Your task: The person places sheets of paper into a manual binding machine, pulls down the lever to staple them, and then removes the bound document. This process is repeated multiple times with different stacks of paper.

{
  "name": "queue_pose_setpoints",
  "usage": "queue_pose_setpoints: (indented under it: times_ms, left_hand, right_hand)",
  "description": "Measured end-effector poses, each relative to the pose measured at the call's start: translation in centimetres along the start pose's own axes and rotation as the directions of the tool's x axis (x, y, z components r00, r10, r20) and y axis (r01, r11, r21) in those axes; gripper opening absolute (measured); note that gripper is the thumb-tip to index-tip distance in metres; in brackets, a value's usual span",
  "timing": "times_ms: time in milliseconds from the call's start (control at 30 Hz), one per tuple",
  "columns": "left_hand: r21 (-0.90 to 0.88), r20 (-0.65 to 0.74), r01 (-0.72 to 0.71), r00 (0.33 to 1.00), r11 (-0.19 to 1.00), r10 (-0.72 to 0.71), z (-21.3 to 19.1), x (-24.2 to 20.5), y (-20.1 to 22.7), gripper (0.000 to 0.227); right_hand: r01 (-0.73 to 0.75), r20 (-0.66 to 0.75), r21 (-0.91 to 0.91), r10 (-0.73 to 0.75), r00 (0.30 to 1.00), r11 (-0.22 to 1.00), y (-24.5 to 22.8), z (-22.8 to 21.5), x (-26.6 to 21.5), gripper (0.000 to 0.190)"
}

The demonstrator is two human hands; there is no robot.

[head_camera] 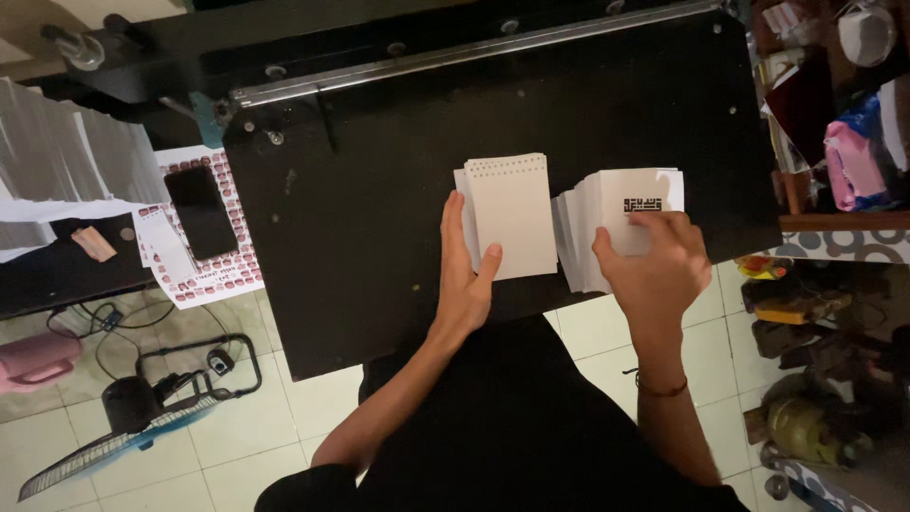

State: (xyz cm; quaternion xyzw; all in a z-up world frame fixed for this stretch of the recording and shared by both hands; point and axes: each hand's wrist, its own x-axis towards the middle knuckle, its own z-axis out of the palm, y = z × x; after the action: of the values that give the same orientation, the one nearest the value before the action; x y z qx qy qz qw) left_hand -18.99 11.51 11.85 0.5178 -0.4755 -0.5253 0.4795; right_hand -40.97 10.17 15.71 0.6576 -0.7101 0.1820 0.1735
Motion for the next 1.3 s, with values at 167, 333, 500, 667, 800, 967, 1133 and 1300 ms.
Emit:
queue_pose_setpoints:
  times_ms: [167,333,500,667,800,967,1133,1300]
  left_hand:
    - [-0.012,0.005,0.002,1.0,1.0,-0.002,-0.5,0.1,0.2,0.076]
    - [-0.021,-0.002,0.008,1.0,1.0,-0.008,-0.5,-0.3,0.6,0.075]
    - [-0.027,-0.159,-0.222,0.964,0.975,0.215,-0.3,-0.5,0.5,0.061]
    - [-0.368,0.095,-0.2,0.963,0.908,0.25,0.9,-2.6,3.9,0.065]
    - [-0.288,-0.214,-0.252,0.957,0.924,0.195,0.8,-3.5,1.4,0.045]
    - [-0.075,-0.375,-0.186,0.916,0.98,0.145,-7.6,0.4,-3.8,0.017]
    - [0.026,-0.169,-0.27,0.948,0.963,0.27,-11.6,0.9,-5.0,0.01]
    - [-0.022,-0.126,-0.279,0.954,0.96,0.274,-12.1,1.0,-6.1,0.019]
  right_hand:
    - [0.051,0.024,0.052,-0.053,0.998,0.997,0.5,0.2,0.4,0.018]
    - [0.074,0.017,0.007,-0.074,0.997,0.997,1.8,1.4,-0.1,0.015]
    - [-0.376,0.324,0.257,0.287,0.902,0.89,0.8,-3.9,2.4,0.029]
    - [0.059,0.105,0.684,-0.178,0.978,0.727,1.6,-3.8,-0.9,0.018]
    - [0.386,-0.258,0.765,-0.304,0.917,0.515,-12.4,-4.4,-1.3,0.018]
    - [0.139,-0.047,0.936,-0.277,0.96,0.322,-15.2,1.2,-2.1,0.037]
    - [-0.285,0.278,0.958,-0.3,0.912,0.02,-17.9,7.0,-2.5,0.072]
    - [-0.416,0.413,0.908,-0.298,0.861,0.058,-18.1,10.0,-3.6,0.048]
